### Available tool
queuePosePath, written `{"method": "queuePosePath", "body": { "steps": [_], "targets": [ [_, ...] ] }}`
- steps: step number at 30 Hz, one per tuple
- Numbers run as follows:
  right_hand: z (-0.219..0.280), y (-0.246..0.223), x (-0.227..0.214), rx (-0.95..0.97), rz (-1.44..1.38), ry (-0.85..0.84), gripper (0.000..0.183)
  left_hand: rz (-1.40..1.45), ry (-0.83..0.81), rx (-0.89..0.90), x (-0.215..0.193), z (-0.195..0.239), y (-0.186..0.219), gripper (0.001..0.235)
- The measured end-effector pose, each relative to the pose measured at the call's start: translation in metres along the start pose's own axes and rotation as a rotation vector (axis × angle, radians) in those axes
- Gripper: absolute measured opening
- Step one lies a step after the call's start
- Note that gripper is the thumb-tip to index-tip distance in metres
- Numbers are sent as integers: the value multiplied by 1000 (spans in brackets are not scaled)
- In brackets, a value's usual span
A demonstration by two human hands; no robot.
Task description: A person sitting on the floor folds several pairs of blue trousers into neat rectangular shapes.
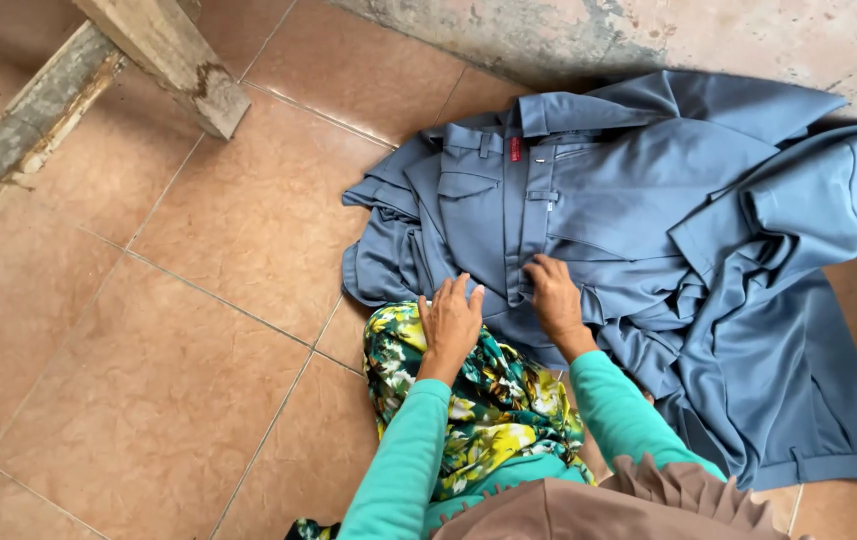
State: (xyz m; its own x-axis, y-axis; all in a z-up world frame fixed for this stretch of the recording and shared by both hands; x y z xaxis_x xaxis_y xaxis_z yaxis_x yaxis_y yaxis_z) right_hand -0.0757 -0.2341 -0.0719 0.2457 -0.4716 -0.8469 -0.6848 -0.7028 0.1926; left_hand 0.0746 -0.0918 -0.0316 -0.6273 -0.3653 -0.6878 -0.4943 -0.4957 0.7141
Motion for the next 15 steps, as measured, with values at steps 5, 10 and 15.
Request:
{"method": "queuePosePath", "body": {
  "steps": [5, 10, 15],
  "targets": [
    [-52, 40, -30, 121, 112, -57, 74, 166, -50, -89, 6, -4, -23, 50],
    [-125, 75, -67, 134, 164, 55, 55, 232, -107, -115, -10, 2, -11, 49],
    [-155, 95, -36, 151, 74, -63, 59, 268, -124, -145, -19, -5, 3, 48]
  ]
}}
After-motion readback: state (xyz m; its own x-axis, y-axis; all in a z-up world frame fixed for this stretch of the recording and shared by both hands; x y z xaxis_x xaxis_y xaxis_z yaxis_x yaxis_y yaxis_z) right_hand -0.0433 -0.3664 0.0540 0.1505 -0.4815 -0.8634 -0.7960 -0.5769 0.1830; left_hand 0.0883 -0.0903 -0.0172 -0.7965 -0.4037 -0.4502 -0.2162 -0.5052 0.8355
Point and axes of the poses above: each hand's wrist, its own z-axis away from the middle knuckle, its own x-axis out of the palm, y = z × x, the point moved 10 cm from there along -z, towards the middle knuckle, and after that the axes turned 14 degrees about z, right-handed, at the moved point
